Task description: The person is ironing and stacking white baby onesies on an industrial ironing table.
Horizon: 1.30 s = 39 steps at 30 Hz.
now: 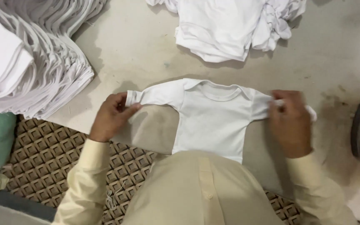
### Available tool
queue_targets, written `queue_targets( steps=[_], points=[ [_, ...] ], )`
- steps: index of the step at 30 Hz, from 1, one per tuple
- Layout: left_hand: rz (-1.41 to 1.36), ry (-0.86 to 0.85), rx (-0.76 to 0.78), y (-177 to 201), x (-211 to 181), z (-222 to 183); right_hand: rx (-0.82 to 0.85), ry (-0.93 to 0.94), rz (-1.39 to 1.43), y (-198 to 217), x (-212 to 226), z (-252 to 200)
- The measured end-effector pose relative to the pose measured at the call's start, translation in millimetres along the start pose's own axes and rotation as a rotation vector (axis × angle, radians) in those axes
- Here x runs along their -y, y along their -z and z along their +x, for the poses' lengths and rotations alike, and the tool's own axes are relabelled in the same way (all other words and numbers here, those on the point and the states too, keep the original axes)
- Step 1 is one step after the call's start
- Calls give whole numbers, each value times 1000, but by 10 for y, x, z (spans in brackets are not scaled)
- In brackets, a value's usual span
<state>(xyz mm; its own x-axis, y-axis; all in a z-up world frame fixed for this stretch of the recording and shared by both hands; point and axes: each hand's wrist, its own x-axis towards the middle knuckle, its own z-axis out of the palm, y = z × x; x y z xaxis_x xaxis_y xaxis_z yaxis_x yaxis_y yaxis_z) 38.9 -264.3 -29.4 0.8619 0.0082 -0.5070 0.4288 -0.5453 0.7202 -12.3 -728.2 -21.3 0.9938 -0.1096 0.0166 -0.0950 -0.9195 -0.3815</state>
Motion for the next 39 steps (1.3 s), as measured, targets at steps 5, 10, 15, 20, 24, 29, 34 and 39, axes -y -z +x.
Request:
queue_targets(
  steps=[5,10,15,20,24,29,34,39],
  points=[
    [197,-284,-490,-95,177,115,373,206,-33,-470,1124,268],
    [-245,-121,-504,-149,196,195,535,167,-111,-544,1285,573],
    [-165,-118,-390,-91,85,241,818,-329,898,-659,1214,773],
    [192,9,-287,82,11,105,485,-649,1499,-424,1183,608],
    [204,-40,-284,84,18,92,289,-56,871,-587,1109,318],
    [378,-13,-255,154,47,47,275,550,-31,-555,1327,405],
    [536,-41,-291,201,39,-16,154,565,-29,-771,1068,289],
    [665,-94,-449,-74,53,5,117,547,211,-767,922,100]
  ],
)
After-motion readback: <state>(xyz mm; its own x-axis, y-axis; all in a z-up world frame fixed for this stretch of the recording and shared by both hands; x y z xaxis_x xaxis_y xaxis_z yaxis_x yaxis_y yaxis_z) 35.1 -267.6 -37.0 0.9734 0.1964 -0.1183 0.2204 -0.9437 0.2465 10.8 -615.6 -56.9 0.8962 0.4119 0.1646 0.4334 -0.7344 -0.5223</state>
